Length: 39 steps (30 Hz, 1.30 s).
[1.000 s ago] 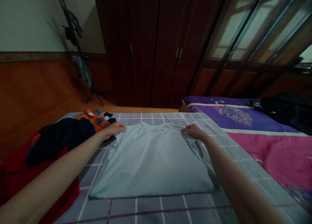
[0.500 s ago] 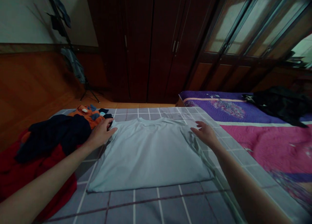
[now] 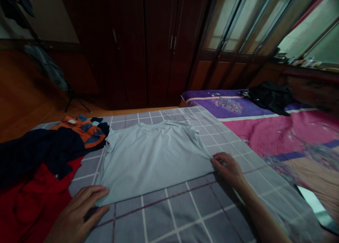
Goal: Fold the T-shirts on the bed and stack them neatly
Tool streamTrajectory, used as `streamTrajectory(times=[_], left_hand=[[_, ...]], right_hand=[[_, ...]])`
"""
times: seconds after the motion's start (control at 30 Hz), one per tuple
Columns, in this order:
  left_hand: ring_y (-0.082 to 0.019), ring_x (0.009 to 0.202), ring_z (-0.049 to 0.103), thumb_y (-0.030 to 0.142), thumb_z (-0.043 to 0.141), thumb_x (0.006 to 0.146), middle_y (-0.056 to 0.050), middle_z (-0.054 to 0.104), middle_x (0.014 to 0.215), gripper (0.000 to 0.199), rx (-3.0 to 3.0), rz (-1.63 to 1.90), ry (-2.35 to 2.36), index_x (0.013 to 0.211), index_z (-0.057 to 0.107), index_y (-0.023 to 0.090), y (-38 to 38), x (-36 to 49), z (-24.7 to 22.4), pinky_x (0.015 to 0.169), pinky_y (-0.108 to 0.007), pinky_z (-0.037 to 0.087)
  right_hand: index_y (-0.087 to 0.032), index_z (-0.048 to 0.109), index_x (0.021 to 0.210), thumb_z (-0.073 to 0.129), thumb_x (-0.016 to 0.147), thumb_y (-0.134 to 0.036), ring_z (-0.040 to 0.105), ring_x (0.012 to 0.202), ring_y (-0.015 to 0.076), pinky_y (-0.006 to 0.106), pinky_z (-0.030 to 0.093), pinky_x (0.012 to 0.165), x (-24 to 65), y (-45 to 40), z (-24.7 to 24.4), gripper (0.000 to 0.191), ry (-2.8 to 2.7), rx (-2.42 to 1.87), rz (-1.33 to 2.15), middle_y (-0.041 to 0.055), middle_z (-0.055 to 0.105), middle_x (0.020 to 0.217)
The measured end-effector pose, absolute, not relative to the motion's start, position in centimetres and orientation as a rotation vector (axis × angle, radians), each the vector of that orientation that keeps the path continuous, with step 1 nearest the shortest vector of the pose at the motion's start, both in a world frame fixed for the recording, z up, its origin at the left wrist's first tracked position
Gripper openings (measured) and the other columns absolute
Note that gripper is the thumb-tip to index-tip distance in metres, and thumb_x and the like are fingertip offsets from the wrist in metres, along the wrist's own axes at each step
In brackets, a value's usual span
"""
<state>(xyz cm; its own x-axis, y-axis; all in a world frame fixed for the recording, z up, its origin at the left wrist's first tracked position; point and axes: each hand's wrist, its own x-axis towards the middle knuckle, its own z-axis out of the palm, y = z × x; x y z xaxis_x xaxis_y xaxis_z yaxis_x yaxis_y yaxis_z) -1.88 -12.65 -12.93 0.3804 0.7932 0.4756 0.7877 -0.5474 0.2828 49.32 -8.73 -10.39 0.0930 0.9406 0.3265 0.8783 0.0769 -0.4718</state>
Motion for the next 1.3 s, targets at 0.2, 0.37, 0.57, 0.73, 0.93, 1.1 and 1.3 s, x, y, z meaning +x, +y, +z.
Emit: streamTrajectory(times=[0.2,0.37,0.57,0.73,0.93,1.1,1.3], left_hand=[[-0.019,0.089,0.065,0.043,0.048,0.092,-0.003,0.069,0.092,0.027,2.686,0.917,1.355,0.09,0.068,0.025,-12.4,-1.9,-12.5,0.081,-0.028,0.054],[-0.017,0.091,0.064,0.041,0.049,0.092,-0.002,0.069,0.091,0.023,2.705,0.837,1.302,0.093,0.063,0.024,-12.8,-2.1,-11.9,0.083,-0.024,0.051],[-0.015,0.081,0.064,0.035,0.043,0.096,0.0,0.069,0.084,0.022,2.829,0.811,1.205,0.09,0.061,0.024,-13.2,-1.7,-11.1,0.077,-0.024,0.048],[-0.014,0.076,0.062,0.03,0.04,0.096,0.001,0.067,0.078,0.024,2.856,0.819,1.138,0.085,0.061,0.023,-13.2,-1.4,-10.9,0.078,-0.023,0.046],[-0.015,0.077,0.061,0.029,0.05,0.091,0.0,0.065,0.081,0.014,2.725,0.757,1.183,0.085,0.061,0.023,-13.3,-1.5,-11.5,0.074,-0.022,0.047],[-0.015,0.075,0.061,0.031,0.052,0.09,-0.001,0.064,0.077,0.014,2.654,0.781,1.159,0.083,0.061,0.022,-13.1,-1.6,-11.8,0.07,-0.022,0.048],[-0.015,0.075,0.06,0.031,0.053,0.09,-0.001,0.063,0.077,0.014,2.613,0.801,1.178,0.082,0.06,0.022,-13.0,-1.7,-12.1,0.072,-0.021,0.048]], right_hand=[[-0.02,0.066,0.063,0.056,0.074,-0.041,0.057,0.098,0.0267,0.045,0.042,0.09,50.0,-9.4,-10.0,0.025,-1.766,-1.764,0.248,0.0108,0.066,0.098],[-0.02,0.062,0.061,0.056,0.074,-0.035,0.053,0.113,0.0289,0.047,0.037,0.098,50.8,-10.4,-8.8,0.021,-1.64,-1.688,0.523,0.0125,0.061,0.119],[-0.02,0.057,0.057,0.054,0.07,-0.028,0.048,0.119,0.0292,0.047,0.034,0.101,51.0,-10.6,-9.1,0.016,-1.731,-1.723,0.525,0.0121,0.061,0.118],[-0.021,0.058,0.056,0.053,0.07,-0.032,0.054,0.111,0.0283,0.04,0.041,0.094,51.5,-10.3,-9.9,0.019,-1.779,-1.764,0.427,0.0125,0.063,0.115],[-0.02,0.069,0.079,0.056,0.073,-0.046,0.061,0.094,0.0273,0.036,0.044,0.084,50.1,-6.9,-7.3,0.029,-1.724,-1.921,0.285,0.0097,0.069,0.092],[-0.017,0.058,0.049,0.055,0.08,-0.054,0.063,0.07,0.0248,0.031,0.043,0.065,48.7,0.0,-6.1,0.049,-1.527,-2.207,0.414,0.0069,0.057,0.053],[-0.014,0.062,0.099,0.059,0.088,-0.038,0.061,0.085,0.0169,0.034,0.051,0.073,47.4,5.2,-7.3,0.026,-1.357,-2.159,0.614,0.0039,0.063,0.099]])
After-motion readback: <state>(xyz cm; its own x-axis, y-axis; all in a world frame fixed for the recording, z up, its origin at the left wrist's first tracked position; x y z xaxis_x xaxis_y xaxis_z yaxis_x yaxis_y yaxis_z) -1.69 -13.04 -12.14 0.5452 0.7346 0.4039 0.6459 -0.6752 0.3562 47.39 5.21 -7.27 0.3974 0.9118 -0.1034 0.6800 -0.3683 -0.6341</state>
